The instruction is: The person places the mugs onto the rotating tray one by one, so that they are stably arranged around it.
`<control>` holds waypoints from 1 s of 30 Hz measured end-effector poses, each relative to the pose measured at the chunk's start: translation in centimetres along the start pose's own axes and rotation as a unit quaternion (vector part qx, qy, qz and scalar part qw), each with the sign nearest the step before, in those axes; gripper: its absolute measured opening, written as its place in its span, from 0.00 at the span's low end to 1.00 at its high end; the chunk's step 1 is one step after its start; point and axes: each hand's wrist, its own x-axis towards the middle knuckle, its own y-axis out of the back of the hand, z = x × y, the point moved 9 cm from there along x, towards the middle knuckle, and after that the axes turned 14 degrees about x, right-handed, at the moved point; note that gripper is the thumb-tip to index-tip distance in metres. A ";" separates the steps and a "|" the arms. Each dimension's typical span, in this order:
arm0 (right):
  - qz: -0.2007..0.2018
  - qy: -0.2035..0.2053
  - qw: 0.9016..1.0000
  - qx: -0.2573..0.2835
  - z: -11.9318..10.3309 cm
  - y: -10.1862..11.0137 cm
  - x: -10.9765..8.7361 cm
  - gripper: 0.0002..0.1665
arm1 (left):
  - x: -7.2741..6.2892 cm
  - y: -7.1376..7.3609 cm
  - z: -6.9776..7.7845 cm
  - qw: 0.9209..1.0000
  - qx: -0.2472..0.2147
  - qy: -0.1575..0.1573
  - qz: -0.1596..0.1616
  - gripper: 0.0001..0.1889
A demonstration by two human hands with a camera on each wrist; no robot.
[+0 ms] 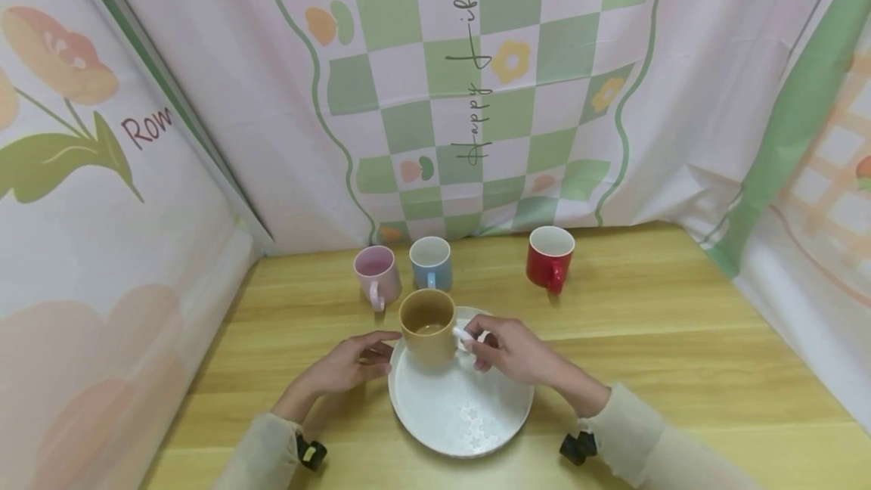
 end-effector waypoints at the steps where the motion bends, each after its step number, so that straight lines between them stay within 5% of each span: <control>1: 0.000 0.001 1.000 0.000 0.0 -0.1 0.0 0.10 | 0.0 0.0 0.0 1.000 -0.001 0.000 -0.001 0.28; 30: -0.012 0.018 1.000 -0.019 1.5 -0.8 0.4 0.07 | 0.1 0.0 -0.3 1.000 0.000 0.006 -0.004 0.28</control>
